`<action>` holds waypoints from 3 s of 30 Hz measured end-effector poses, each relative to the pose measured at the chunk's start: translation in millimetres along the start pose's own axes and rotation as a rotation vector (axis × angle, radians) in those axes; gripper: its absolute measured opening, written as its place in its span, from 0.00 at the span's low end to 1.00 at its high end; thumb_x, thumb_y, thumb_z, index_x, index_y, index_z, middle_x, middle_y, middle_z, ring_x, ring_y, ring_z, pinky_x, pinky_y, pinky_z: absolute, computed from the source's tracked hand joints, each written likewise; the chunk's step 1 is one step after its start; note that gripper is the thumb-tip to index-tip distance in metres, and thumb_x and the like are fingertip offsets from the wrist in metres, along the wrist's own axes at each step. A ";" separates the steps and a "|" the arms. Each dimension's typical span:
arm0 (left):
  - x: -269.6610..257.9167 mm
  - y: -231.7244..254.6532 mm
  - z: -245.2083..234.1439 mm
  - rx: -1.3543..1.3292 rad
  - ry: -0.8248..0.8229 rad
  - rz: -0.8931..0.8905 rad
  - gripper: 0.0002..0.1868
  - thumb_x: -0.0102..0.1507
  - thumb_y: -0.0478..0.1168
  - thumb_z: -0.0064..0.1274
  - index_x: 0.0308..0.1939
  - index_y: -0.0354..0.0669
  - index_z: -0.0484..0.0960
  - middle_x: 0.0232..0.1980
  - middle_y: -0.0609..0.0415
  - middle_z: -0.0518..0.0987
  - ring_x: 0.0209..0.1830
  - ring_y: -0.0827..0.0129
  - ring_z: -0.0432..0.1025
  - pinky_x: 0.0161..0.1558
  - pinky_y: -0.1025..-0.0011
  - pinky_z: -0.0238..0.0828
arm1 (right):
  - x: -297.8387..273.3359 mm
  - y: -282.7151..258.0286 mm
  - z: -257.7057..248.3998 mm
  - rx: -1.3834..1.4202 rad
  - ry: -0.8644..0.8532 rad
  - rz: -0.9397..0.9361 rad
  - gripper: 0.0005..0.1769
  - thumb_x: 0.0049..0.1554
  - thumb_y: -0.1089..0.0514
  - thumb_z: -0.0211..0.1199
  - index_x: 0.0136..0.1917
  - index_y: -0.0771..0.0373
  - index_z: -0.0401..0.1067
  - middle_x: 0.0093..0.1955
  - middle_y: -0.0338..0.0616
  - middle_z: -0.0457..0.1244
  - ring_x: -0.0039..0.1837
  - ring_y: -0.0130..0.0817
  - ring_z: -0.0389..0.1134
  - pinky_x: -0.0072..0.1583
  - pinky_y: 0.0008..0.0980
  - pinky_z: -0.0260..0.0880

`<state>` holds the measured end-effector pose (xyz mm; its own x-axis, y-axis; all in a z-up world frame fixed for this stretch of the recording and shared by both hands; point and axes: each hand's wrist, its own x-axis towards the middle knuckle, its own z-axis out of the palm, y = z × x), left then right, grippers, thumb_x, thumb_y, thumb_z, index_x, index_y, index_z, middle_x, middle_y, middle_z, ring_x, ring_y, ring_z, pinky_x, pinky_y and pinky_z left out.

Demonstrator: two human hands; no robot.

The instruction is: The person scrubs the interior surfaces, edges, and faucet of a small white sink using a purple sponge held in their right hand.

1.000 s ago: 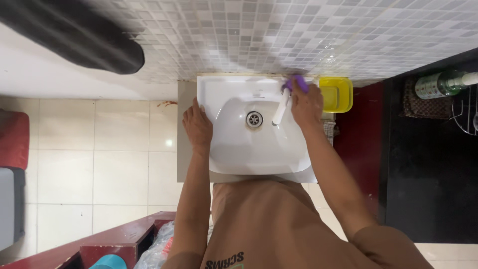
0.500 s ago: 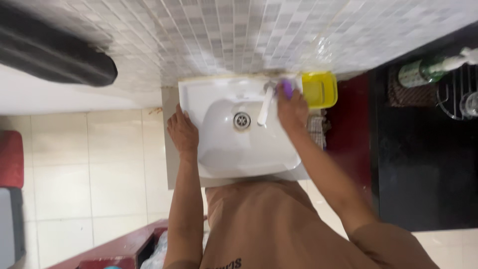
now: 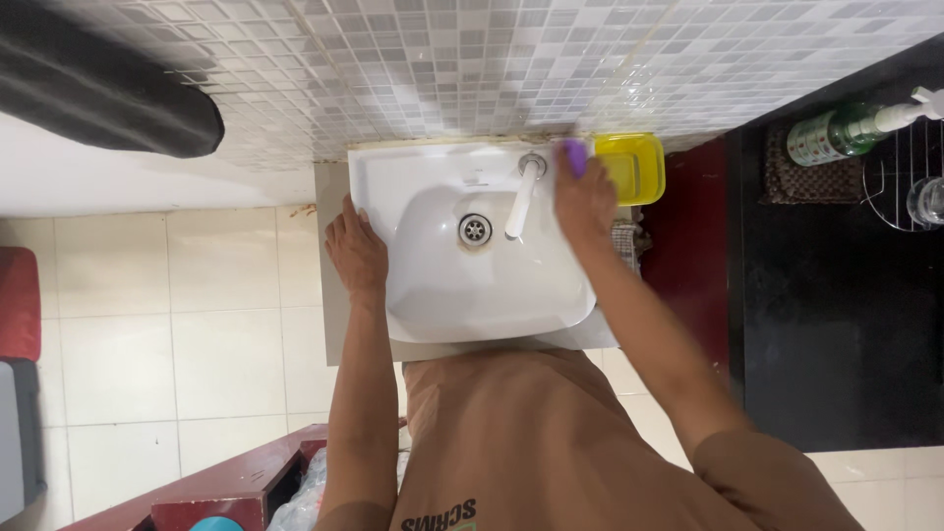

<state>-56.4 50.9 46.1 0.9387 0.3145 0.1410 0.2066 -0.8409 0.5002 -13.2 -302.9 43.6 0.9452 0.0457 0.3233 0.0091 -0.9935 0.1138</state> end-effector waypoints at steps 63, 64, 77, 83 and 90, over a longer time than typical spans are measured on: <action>-4.0 8.7 -7.6 0.107 0.079 0.029 0.20 0.73 0.40 0.45 0.70 0.43 0.72 0.62 0.47 0.75 0.63 0.51 0.67 0.63 0.51 0.58 | -4.6 2.6 -3.1 0.183 -0.046 0.051 0.32 0.60 0.52 0.65 0.77 0.53 0.67 0.54 0.57 0.60 0.51 0.50 0.65 0.49 0.50 0.66; -2.1 8.8 -6.3 0.104 0.079 0.032 0.20 0.73 0.40 0.45 0.70 0.43 0.72 0.61 0.46 0.75 0.63 0.51 0.67 0.63 0.51 0.58 | -12.4 -2.4 -6.1 0.180 -0.052 0.017 0.33 0.59 0.52 0.65 0.77 0.53 0.66 0.54 0.57 0.60 0.51 0.50 0.65 0.49 0.51 0.66; -4.7 -0.3 1.3 0.119 0.108 0.055 0.21 0.73 0.38 0.47 0.70 0.41 0.71 0.59 0.45 0.77 0.61 0.50 0.68 0.62 0.52 0.59 | -34.4 2.4 -14.2 0.135 -0.081 -0.039 0.33 0.60 0.53 0.64 0.78 0.52 0.63 0.59 0.56 0.61 0.54 0.50 0.64 0.52 0.51 0.65; -0.1 3.2 1.6 0.124 0.087 0.056 0.21 0.74 0.38 0.46 0.71 0.40 0.71 0.58 0.46 0.77 0.62 0.51 0.68 0.62 0.52 0.59 | -45.3 -5.6 -4.5 0.204 -0.069 -0.108 0.35 0.60 0.49 0.62 0.78 0.52 0.61 0.58 0.58 0.61 0.54 0.51 0.66 0.50 0.50 0.65; -3.0 1.3 1.0 0.109 0.069 0.044 0.21 0.73 0.38 0.46 0.70 0.41 0.71 0.58 0.45 0.77 0.62 0.50 0.67 0.62 0.50 0.58 | -22.9 16.7 2.3 0.155 -0.067 -0.035 0.32 0.65 0.49 0.61 0.80 0.51 0.61 0.54 0.56 0.62 0.52 0.50 0.66 0.53 0.50 0.65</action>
<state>-58.6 48.5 45.5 0.9271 0.3029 0.2208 0.1984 -0.8963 0.3967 -33.9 -320.8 35.9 0.9631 0.0790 0.2574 0.0880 -0.9958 -0.0238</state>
